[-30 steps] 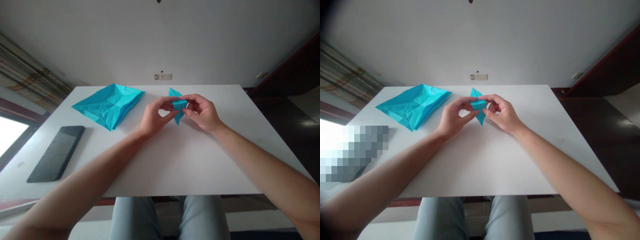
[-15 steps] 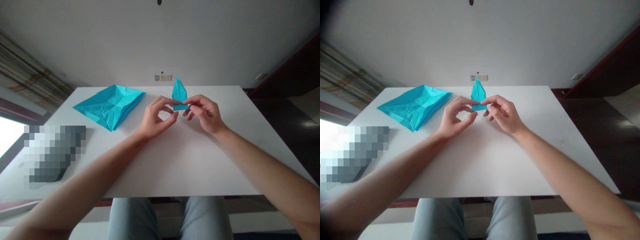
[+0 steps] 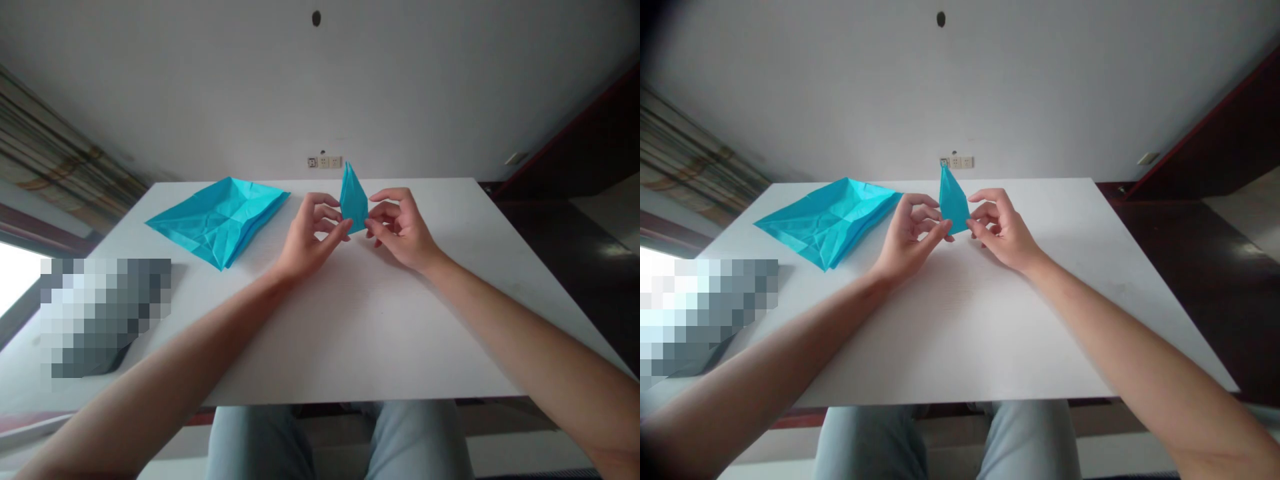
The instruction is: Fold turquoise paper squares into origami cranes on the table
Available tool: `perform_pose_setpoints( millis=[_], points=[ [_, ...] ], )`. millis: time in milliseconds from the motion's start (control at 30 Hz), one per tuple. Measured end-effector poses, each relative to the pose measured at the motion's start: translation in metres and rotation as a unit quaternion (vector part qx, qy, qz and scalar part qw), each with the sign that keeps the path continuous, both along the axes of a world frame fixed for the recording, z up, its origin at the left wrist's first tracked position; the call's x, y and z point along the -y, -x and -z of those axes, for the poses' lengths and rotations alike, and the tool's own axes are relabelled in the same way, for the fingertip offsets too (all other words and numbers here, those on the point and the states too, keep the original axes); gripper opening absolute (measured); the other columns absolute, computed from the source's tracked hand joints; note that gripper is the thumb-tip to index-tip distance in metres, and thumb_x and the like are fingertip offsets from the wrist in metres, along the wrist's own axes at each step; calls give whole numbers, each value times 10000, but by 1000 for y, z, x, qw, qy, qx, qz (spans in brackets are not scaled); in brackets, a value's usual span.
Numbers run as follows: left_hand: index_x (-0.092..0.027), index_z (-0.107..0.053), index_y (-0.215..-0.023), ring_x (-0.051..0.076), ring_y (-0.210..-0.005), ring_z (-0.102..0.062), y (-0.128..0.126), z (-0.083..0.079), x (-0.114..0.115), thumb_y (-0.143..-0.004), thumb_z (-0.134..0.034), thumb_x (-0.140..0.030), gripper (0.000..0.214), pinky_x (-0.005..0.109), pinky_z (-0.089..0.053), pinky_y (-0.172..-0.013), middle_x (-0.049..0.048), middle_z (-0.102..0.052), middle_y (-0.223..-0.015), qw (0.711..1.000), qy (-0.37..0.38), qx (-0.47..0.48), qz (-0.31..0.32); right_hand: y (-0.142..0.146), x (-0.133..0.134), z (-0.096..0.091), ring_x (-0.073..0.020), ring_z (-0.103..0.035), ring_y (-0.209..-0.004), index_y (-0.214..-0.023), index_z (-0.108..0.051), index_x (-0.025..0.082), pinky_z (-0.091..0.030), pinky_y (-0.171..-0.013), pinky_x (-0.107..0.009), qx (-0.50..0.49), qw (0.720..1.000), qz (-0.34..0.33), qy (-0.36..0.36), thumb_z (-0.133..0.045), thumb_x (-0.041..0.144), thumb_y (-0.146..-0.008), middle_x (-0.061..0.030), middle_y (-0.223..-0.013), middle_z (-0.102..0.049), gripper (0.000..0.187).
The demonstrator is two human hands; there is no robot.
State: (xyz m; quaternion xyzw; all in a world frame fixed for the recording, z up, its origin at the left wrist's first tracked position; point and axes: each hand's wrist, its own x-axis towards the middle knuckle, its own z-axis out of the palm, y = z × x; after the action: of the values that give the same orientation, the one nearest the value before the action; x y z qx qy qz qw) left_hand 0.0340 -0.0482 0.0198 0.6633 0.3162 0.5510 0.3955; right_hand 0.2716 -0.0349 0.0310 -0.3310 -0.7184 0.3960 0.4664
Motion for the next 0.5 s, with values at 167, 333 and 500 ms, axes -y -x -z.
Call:
perform_pose_setpoints(
  millis=[167,333,500],
  points=[
    [-301,-534,-1337,167,-773,-855,0,-5,4,-1016,-885,-428,492,218,-566,-571,-8,-718,-1063,999,34,-12,9,-1,-2,5,-169,-720,-790,-1408,-574,367,-571,-606,-288,18,1000,-10,-7,-896,543,-1008,24,-1012,-707,542],
    [-302,-522,-1382,152,-788,-854,0,-3,2,-1012,-872,-340,511,205,-562,-597,9,-756,-1119,999,25,-27,1,0,-3,9,-146,-702,-774,-1476,-512,381,-549,-582,-257,12,1000,-12,-11,-919,536,-987,25,-1070,-720,654],
    [-293,-508,-1368,136,-713,-819,1,-2,1,-1060,-802,-365,431,231,-585,-626,-37,-728,-978,999,26,-39,8,0,-4,13,-175,-754,-909,-1482,-474,387,-553,-557,-239,11,999,-6,-52,-912,545,-986,-20,-1210,-707,681]
  ],
)
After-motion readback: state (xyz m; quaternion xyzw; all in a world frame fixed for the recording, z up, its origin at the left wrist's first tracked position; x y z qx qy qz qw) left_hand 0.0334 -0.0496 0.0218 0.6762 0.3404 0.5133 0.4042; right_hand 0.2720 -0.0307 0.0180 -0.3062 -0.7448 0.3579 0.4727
